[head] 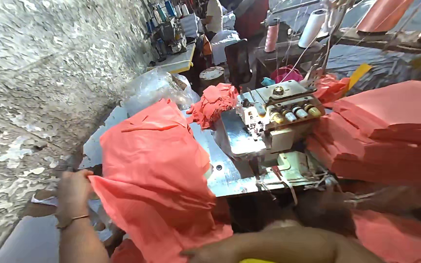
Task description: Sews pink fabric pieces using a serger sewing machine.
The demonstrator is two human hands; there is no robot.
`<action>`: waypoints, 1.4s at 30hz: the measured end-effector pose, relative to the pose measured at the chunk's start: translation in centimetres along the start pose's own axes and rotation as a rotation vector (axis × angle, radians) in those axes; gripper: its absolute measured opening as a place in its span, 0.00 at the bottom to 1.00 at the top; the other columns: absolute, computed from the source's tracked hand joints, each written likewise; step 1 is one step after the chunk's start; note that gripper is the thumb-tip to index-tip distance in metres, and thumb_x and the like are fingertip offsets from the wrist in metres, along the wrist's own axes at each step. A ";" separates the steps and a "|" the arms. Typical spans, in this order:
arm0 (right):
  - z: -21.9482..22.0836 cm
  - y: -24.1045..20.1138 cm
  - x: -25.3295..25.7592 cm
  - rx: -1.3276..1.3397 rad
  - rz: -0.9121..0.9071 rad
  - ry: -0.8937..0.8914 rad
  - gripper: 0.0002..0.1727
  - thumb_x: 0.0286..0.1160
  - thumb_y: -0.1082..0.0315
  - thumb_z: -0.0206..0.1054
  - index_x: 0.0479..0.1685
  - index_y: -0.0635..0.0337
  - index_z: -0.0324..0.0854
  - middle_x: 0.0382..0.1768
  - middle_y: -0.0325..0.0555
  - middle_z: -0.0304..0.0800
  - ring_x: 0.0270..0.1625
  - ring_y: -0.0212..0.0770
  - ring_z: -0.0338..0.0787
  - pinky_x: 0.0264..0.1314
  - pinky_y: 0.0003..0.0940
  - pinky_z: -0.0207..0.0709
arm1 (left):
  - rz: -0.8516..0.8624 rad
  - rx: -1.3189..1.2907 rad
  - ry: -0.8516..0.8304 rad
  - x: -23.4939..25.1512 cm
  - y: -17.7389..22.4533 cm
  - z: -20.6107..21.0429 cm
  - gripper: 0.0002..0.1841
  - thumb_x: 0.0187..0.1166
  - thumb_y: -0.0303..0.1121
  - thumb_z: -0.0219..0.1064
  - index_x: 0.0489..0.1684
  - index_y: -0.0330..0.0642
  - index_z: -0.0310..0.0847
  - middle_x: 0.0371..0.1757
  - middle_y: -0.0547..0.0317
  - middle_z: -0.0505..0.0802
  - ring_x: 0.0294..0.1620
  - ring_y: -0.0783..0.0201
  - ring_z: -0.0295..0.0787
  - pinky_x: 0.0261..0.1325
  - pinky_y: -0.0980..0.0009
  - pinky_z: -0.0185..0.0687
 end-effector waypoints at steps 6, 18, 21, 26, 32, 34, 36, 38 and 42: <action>-8.5 7.2 -1.4 -0.008 0.228 0.950 0.15 0.80 0.67 0.65 0.50 0.75 0.85 0.52 0.66 0.87 0.54 0.53 0.89 0.59 0.44 0.83 | 0.410 -0.351 -0.206 1.0 12.1 6.9 0.19 0.83 0.26 0.63 0.68 0.24 0.80 0.73 0.25 0.81 0.77 0.31 0.75 0.80 0.40 0.68; -6.5 10.3 2.2 0.535 0.235 0.731 0.38 0.73 0.72 0.73 0.82 0.68 0.59 0.59 0.58 0.88 0.58 0.43 0.92 0.66 0.41 0.84 | 0.591 -0.300 -0.572 1.5 19.6 11.3 0.19 0.84 0.35 0.67 0.60 0.25 0.82 0.53 0.32 0.88 0.59 0.40 0.84 0.71 0.44 0.74; -7.1 10.2 1.6 0.389 0.219 0.724 0.17 0.82 0.67 0.65 0.61 0.71 0.80 0.44 0.52 0.89 0.44 0.37 0.88 0.54 0.36 0.81 | 0.646 -0.394 -0.481 1.3 20.0 11.0 0.14 0.85 0.31 0.64 0.52 0.25 0.87 0.53 0.34 0.88 0.56 0.45 0.85 0.67 0.51 0.77; -7.8 9.7 0.4 0.310 0.250 0.800 0.22 0.79 0.60 0.70 0.64 0.67 0.78 0.51 0.56 0.90 0.54 0.44 0.90 0.63 0.46 0.81 | 0.713 -0.562 -0.242 0.9 24.0 7.5 0.10 0.85 0.26 0.64 0.44 0.23 0.84 0.48 0.38 0.89 0.44 0.51 0.86 0.54 0.55 0.82; -9.6 8.7 -5.5 0.165 0.164 1.059 0.14 0.81 0.68 0.65 0.53 0.72 0.86 0.46 0.54 0.92 0.50 0.37 0.91 0.60 0.34 0.83 | 0.973 -0.713 0.082 0.8 31.2 4.3 0.08 0.84 0.25 0.64 0.41 0.25 0.83 0.43 0.40 0.87 0.37 0.55 0.85 0.44 0.61 0.83; -10.1 7.0 -8.9 0.148 0.136 1.095 0.12 0.81 0.68 0.65 0.51 0.69 0.85 0.42 0.47 0.91 0.44 0.30 0.90 0.54 0.28 0.84 | 0.967 -0.871 0.111 0.2 33.3 4.0 0.09 0.85 0.25 0.62 0.41 0.26 0.83 0.42 0.45 0.87 0.34 0.64 0.81 0.41 0.70 0.79; -9.3 4.1 -12.5 0.074 0.072 1.112 0.14 0.79 0.66 0.68 0.54 0.68 0.84 0.41 0.44 0.93 0.42 0.26 0.91 0.50 0.25 0.86 | 0.910 -1.102 0.051 -1.2 34.9 4.6 0.08 0.87 0.27 0.59 0.42 0.30 0.80 0.38 0.59 0.83 0.32 0.79 0.76 0.38 0.84 0.76; -7.9 2.8 -15.0 -0.020 0.018 1.132 0.15 0.77 0.65 0.69 0.52 0.68 0.82 0.38 0.43 0.93 0.39 0.23 0.91 0.46 0.21 0.86 | 0.877 -1.218 -0.047 -2.8 36.5 7.0 0.07 0.85 0.27 0.62 0.41 0.32 0.83 0.41 0.61 0.86 0.38 0.79 0.80 0.44 0.81 0.80; -6.0 7.2 -17.1 0.101 0.333 1.089 0.15 0.77 0.68 0.67 0.56 0.70 0.83 0.41 0.50 0.92 0.40 0.32 0.91 0.48 0.31 0.86 | 0.761 -0.918 -0.212 -5.7 38.5 14.4 0.07 0.77 0.23 0.68 0.42 0.29 0.91 0.51 0.39 0.90 0.57 0.50 0.88 0.65 0.53 0.82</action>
Point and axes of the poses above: each hand's wrist, its own x-axis towards the middle knuckle, its own z-axis out of the palm, y = z × x, the point moved 2 cm from there along x, towards the middle knuckle
